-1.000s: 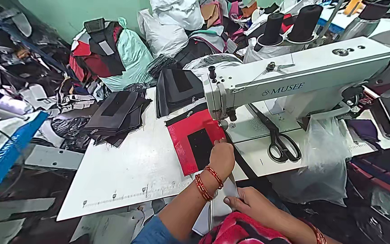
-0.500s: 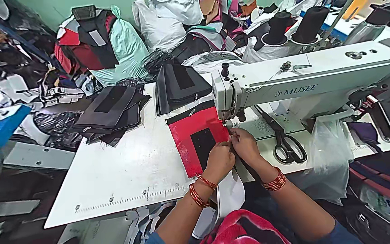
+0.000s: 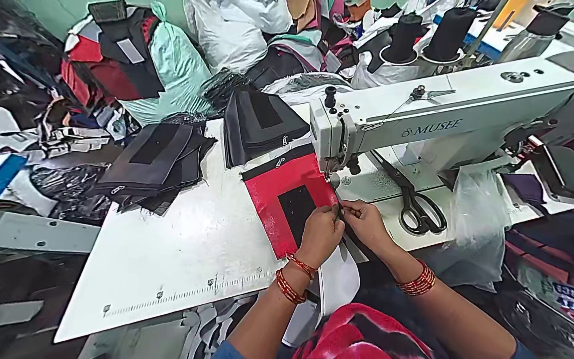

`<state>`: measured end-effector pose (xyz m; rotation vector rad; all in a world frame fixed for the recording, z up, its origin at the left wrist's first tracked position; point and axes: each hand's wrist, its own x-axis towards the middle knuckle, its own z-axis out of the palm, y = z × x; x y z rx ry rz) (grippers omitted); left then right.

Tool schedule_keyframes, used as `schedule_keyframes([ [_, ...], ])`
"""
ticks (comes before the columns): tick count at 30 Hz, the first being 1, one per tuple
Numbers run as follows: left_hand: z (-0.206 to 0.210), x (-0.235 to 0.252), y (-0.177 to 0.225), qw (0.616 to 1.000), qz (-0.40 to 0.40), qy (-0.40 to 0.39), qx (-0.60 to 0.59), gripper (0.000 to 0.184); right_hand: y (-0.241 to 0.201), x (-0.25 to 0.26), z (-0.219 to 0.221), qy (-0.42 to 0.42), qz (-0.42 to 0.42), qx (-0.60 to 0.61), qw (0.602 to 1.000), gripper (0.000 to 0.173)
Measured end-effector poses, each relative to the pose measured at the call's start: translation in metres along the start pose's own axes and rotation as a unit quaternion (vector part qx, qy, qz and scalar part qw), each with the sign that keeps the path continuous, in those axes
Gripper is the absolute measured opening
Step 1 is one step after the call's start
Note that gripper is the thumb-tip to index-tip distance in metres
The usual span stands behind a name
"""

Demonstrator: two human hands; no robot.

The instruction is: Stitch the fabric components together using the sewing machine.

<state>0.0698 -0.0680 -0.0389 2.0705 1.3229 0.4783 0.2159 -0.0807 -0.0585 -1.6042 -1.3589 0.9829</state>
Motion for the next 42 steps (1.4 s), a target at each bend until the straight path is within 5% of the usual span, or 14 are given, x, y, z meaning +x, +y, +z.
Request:
schedule_keyframes([
  [17, -0.007, 0.007, 0.018, 0.99, -0.025, -0.1, 0.101, 0.037, 0.0, -0.001, -0.008, -0.03, 0.025, 0.028, 0.999, 0.026],
  [31, -0.011, -0.008, 0.024, 0.984, -0.01, -0.144, 0.106, 0.044, -0.022, -0.002, -0.017, -0.147, -0.014, -0.169, 0.974, 0.034],
  [36, -0.004, -0.031, 0.016, 0.985, 0.076, -0.11, 0.107, 0.029, -0.027, -0.008, -0.005, -0.152, -0.039, -0.271, 0.95, 0.036],
  [42, 0.003, -0.026, -0.006, 0.983, 0.164, 0.033, 0.08, 0.021, -0.017, -0.014, 0.0, -0.11, -0.08, -0.271, 0.953, 0.034],
])
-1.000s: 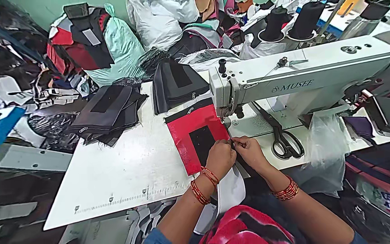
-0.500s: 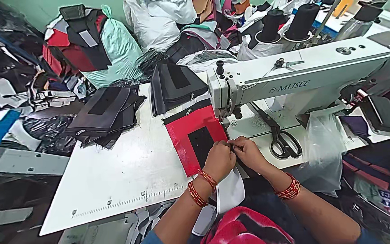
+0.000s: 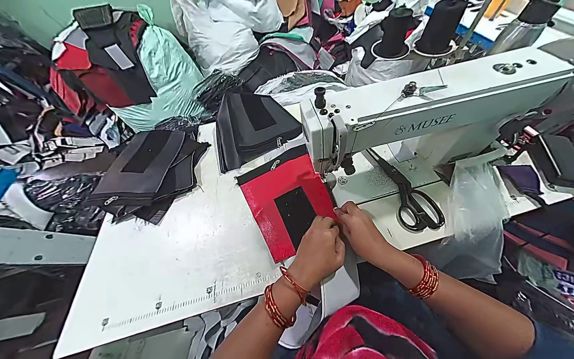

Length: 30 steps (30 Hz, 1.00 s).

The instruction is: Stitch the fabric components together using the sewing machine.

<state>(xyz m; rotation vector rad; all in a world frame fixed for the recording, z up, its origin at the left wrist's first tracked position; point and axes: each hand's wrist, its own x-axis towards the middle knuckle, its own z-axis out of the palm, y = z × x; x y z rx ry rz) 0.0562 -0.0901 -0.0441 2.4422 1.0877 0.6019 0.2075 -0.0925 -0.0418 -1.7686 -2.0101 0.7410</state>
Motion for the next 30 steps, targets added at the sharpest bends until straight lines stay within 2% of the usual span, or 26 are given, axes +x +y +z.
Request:
schedule_keyframes([
  [2, 0.003, 0.009, -0.011, 0.998, -0.024, 0.061, 0.021, 0.021, 0.001, -0.001, 0.005, 0.017, -0.01, -0.005, 1.0, 0.031],
  [3, 0.001, 0.015, -0.014, 0.997, -0.049, 0.057, 0.029, 0.023, 0.0, -0.001, 0.006, 0.019, -0.01, -0.006, 1.0, 0.031],
  [7, -0.004, 0.028, -0.015, 0.993, -0.108, -0.045, 0.034, 0.032, 0.0, 0.0, 0.006, 0.022, -0.001, -0.01, 1.0, 0.032],
  [13, -0.001, 0.021, -0.009, 0.99, -0.124, -0.066, 0.018, 0.031, 0.011, -0.003, 0.004, 0.072, 0.011, 0.094, 0.993, 0.034],
  [17, 0.001, 0.021, -0.008, 0.991, -0.114, -0.064, 0.034, 0.03, 0.016, -0.003, 0.0, 0.07, 0.04, 0.172, 0.982, 0.032],
  [20, -0.003, 0.024, -0.003, 0.987, -0.112, -0.102, 0.056, 0.031, 0.018, -0.003, 0.001, 0.065, 0.042, 0.187, 0.979, 0.033],
  [26, -0.004, 0.023, -0.005, 0.99, -0.085, -0.108, 0.041, 0.029, 0.015, -0.003, 0.001, 0.048, 0.004, 0.137, 0.989, 0.036],
  [28, -0.007, 0.02, -0.01, 0.994, -0.065, -0.086, 0.012, 0.029, 0.009, -0.003, 0.0, 0.028, 0.007, 0.097, 0.995, 0.037],
  [30, -0.012, 0.019, -0.017, 0.997, -0.05, -0.056, -0.026, 0.029, 0.006, -0.004, 0.006, 0.043, -0.013, 0.043, 0.998, 0.035],
])
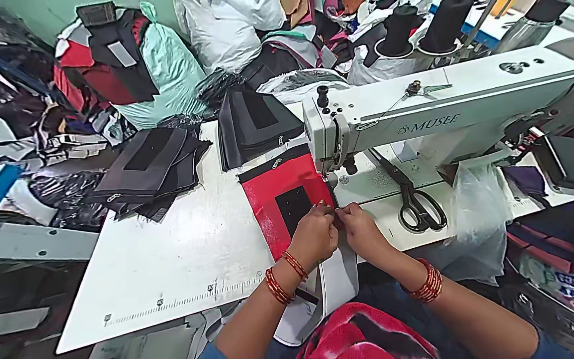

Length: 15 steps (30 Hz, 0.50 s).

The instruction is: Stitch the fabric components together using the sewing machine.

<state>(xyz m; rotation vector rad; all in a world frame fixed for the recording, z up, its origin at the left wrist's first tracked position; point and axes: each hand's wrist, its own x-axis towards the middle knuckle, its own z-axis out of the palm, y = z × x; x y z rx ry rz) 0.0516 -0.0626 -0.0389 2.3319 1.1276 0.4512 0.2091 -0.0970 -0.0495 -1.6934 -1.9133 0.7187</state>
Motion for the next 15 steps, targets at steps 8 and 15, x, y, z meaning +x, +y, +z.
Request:
schedule_keyframes([
  [8, -0.022, 0.043, -0.005, 0.98, 0.025, -0.114, 0.16, 0.053, -0.006, -0.004, 0.013, 0.02, -0.032, -0.098, 0.994, 0.019],
  [15, -0.01, 0.049, -0.034, 0.978, 0.111, -0.089, 0.151, 0.039, -0.006, -0.006, 0.016, 0.044, -0.037, -0.12, 0.991, 0.023],
])
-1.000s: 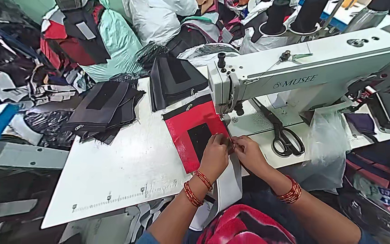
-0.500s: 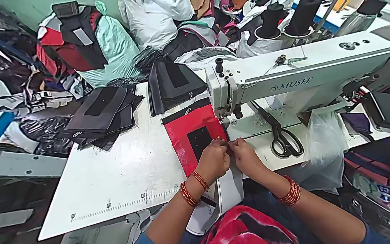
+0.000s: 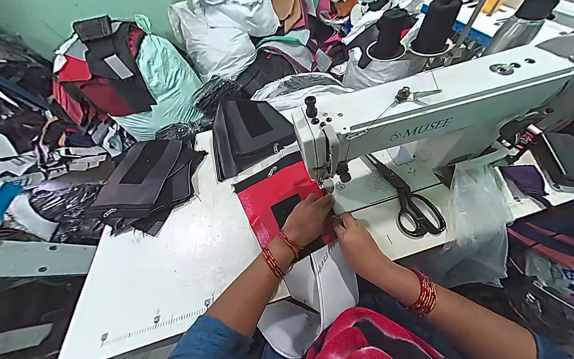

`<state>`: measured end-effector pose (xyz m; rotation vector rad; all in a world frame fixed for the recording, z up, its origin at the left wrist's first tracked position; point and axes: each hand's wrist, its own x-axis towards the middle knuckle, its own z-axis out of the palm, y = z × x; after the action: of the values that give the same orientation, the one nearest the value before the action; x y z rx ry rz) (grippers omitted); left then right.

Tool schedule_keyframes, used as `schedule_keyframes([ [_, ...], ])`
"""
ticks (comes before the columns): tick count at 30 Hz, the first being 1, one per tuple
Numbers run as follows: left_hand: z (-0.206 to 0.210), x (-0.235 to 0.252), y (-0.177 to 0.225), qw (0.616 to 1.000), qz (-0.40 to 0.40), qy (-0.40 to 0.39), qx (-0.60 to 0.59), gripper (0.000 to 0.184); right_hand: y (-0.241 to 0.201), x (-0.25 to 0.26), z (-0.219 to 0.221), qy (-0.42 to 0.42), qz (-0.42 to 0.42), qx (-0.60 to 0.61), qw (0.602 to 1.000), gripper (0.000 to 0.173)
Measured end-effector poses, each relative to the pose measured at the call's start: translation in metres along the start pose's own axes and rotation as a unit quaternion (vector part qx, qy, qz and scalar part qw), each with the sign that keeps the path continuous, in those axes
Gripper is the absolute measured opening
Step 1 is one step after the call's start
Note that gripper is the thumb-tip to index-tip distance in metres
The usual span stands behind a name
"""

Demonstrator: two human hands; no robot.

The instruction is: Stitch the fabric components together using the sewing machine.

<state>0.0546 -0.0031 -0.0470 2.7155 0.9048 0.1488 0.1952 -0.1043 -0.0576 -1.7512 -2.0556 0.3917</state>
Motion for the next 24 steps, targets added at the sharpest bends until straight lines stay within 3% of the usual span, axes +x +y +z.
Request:
schedule_keyframes([
  [6, 0.013, -0.018, -0.011, 0.99, 0.077, 0.116, -0.016, 0.039, 0.001, 0.0, 0.004, 0.035, -0.012, -0.009, 0.999, 0.026],
  [13, 0.016, -0.024, -0.011, 0.989, 0.076, 0.125, -0.017, 0.038, 0.002, 0.001, 0.007, 0.039, -0.022, -0.027, 0.999, 0.026],
  [18, 0.009, -0.017, -0.016, 0.994, 0.049, 0.092, -0.028, 0.038, 0.0, 0.015, 0.002, -0.008, 0.005, -0.031, 0.999, 0.03],
  [24, 0.004, -0.004, -0.032, 0.993, 0.041, 0.098, -0.045, 0.035, 0.008, 0.036, 0.01, 0.037, -0.019, -0.037, 0.998, 0.027],
])
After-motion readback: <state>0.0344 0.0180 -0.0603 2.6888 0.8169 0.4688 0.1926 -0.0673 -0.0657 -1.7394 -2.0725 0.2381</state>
